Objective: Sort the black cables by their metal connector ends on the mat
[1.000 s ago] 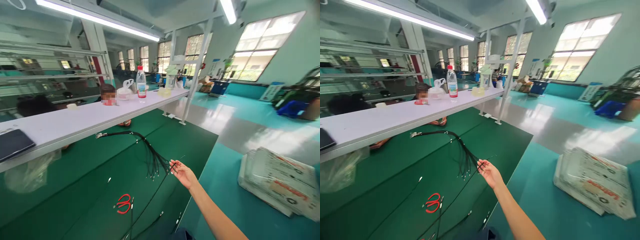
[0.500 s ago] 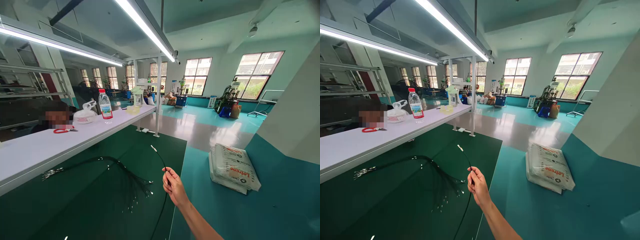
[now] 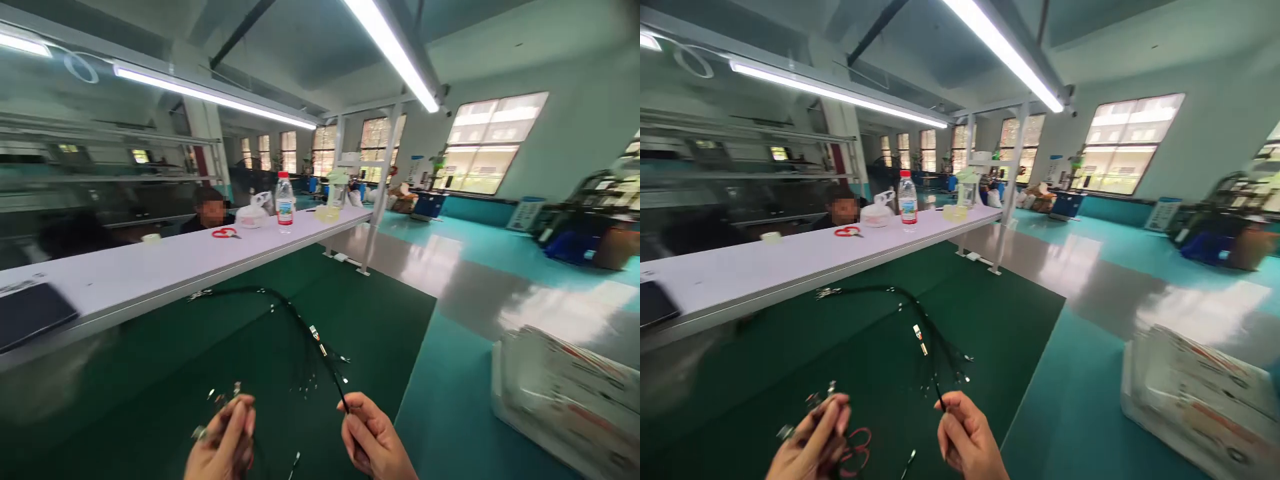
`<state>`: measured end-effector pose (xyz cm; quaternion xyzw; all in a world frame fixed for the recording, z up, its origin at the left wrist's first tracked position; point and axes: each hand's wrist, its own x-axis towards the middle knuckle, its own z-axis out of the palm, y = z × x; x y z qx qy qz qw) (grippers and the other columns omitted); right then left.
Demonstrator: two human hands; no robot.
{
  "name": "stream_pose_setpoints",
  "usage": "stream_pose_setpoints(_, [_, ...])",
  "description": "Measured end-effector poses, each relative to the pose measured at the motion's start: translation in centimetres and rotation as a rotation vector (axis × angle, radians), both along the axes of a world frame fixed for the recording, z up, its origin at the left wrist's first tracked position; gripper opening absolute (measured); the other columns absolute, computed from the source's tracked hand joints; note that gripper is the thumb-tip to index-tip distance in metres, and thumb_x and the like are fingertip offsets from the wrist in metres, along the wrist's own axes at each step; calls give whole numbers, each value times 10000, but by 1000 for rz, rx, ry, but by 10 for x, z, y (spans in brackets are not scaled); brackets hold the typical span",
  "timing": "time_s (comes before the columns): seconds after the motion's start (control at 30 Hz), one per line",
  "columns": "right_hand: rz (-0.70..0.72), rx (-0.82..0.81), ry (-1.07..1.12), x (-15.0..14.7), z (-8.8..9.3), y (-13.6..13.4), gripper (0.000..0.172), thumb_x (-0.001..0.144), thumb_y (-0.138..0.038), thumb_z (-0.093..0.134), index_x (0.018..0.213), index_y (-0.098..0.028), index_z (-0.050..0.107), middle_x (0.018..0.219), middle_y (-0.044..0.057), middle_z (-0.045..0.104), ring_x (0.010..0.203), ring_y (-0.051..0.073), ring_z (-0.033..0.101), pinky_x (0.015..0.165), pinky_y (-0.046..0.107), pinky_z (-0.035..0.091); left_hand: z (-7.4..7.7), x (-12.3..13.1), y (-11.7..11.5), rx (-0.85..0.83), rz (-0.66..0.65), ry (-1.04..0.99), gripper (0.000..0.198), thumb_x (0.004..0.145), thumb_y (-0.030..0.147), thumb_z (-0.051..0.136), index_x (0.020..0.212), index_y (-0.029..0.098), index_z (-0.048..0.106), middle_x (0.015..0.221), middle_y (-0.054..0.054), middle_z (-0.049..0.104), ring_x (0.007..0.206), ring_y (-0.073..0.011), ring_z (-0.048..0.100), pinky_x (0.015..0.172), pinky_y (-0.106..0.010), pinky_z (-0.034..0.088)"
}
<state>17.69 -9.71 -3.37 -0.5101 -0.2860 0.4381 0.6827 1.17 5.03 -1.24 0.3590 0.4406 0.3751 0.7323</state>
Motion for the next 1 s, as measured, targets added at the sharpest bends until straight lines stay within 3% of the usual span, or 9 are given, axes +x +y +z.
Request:
stream_pose_setpoints(0.13, [239,-44,3,-31,-15,11,474,778,-582,517,960,-155,423,527,-60,405,364,-2,190,356,140,127,5,1,-11,1,-5,-164,418,556,396,754,858,137,626,622,34,429,475,8,294,423,-120,238])
stream_pose_setpoints(0.3, [447,-74,7,-57,-18,22,473,781,-584,508,959,-154,424,524,-55,403,369,0,180,370,143,118,11,-17,-21,58,94,-179,408,624,365,715,945,130,624,606,53,340,465,14,220,428,-139,165])
stream_pose_setpoints(0.5, [616,-100,-12,-81,-23,32,499,755,-611,518,939,-157,423,512,-54,409,365,3,181,375,140,121,16,-34,-32,87,271,-114,324,610,352,724,825,128,630,675,19,493,478,8,283,429,-141,207])
stream_pose_setpoints(0.67, [791,-41,-129,-86,-35,42,483,781,-630,444,903,-164,417,509,-32,434,379,43,287,390,156,216,19,-39,-34,61,252,-79,335,607,357,724,829,128,624,651,22,500,485,-1,319,432,-137,224])
stream_pose_setpoints(0.77, [749,22,-424,-74,-15,52,385,810,-535,470,823,-151,499,681,45,548,610,119,491,588,224,389,15,-40,-35,65,212,-50,320,608,367,721,787,126,611,635,22,503,521,-19,386,472,-142,285])
stream_pose_setpoints(0.83, [612,31,-586,-63,9,60,298,825,-444,493,811,-152,549,800,59,566,777,153,504,728,254,389,13,-39,-37,75,178,-23,310,608,361,723,768,122,609,637,16,519,549,-30,416,501,-146,310])
stream_pose_setpoints(0.93, [454,-7,-623,-50,46,76,249,853,-388,460,858,-159,556,776,38,548,734,135,484,680,237,384,13,-36,-40,94,125,-12,292,597,343,735,743,119,618,648,9,545,588,-40,445,558,-151,344])
stream_pose_setpoints(1.0, [440,0,-621,-49,63,86,227,847,-364,466,862,-155,555,752,27,537,695,122,474,639,225,380,15,-32,-41,109,81,-1,272,588,329,741,705,116,618,631,7,550,615,-53,465,613,-162,366])
